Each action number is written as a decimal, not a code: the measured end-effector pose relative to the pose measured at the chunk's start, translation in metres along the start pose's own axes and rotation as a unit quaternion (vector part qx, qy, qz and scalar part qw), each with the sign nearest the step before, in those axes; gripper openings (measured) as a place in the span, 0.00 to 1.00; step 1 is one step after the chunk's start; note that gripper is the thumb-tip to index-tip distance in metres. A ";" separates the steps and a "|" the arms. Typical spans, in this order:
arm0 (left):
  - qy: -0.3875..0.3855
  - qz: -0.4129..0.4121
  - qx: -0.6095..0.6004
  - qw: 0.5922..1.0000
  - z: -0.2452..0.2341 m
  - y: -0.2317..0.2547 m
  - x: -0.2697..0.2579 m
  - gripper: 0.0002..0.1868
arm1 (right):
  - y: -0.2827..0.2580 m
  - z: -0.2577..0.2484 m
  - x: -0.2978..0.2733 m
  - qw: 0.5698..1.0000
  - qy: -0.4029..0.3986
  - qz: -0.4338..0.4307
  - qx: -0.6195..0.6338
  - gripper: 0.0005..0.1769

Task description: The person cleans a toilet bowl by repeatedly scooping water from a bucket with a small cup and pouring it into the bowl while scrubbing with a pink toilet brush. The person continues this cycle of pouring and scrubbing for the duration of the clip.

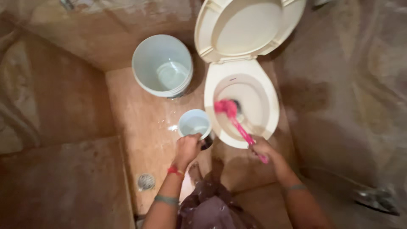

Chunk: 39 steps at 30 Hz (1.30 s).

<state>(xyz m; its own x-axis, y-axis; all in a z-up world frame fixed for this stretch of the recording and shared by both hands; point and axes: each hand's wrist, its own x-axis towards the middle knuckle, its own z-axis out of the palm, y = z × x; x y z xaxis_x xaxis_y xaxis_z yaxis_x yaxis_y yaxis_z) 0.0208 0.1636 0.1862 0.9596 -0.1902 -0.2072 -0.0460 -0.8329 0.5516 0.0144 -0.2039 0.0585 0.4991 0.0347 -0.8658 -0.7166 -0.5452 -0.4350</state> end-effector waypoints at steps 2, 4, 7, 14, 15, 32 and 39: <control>0.022 -0.006 -0.027 0.999 -0.007 -0.003 -0.012 0.13 | 0.024 -0.021 -0.023 0.999 -0.028 0.021 -0.020 0.40; 0.015 -0.034 -0.036 0.999 -0.012 -0.002 -0.009 0.13 | 0.038 -0.036 -0.050 0.997 -0.038 0.068 -0.025 0.42; 0.004 -0.041 -0.045 0.998 -0.013 0.001 -0.010 0.13 | 0.042 -0.043 -0.065 0.962 0.032 0.092 -0.254 0.29; 0.004 -0.024 -0.033 0.999 -0.023 0.015 -0.008 0.13 | -0.008 0.056 -0.039 0.902 0.110 0.001 -0.418 0.16; 0.005 -0.017 -0.036 0.999 -0.024 0.015 -0.008 0.13 | -0.014 0.067 -0.037 0.914 0.102 -0.002 -0.393 0.16; 0.014 0.008 -0.016 1.000 -0.008 -0.018 -0.018 0.13 | 0.081 0.016 -0.150 0.936 0.115 -0.089 -0.320 0.19; 0.009 -0.025 -0.039 0.999 -0.010 -0.015 -0.029 0.12 | 0.052 0.054 -0.175 0.889 0.120 -0.055 -0.438 0.14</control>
<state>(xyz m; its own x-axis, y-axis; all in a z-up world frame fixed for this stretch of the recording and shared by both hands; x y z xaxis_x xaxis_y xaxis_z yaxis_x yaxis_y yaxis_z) -0.0035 0.1861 0.1918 0.9651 -0.1400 -0.2212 0.0224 -0.7976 0.6027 -0.1360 -0.1933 0.1739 0.7070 0.0053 -0.7072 -0.0549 -0.9965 -0.0624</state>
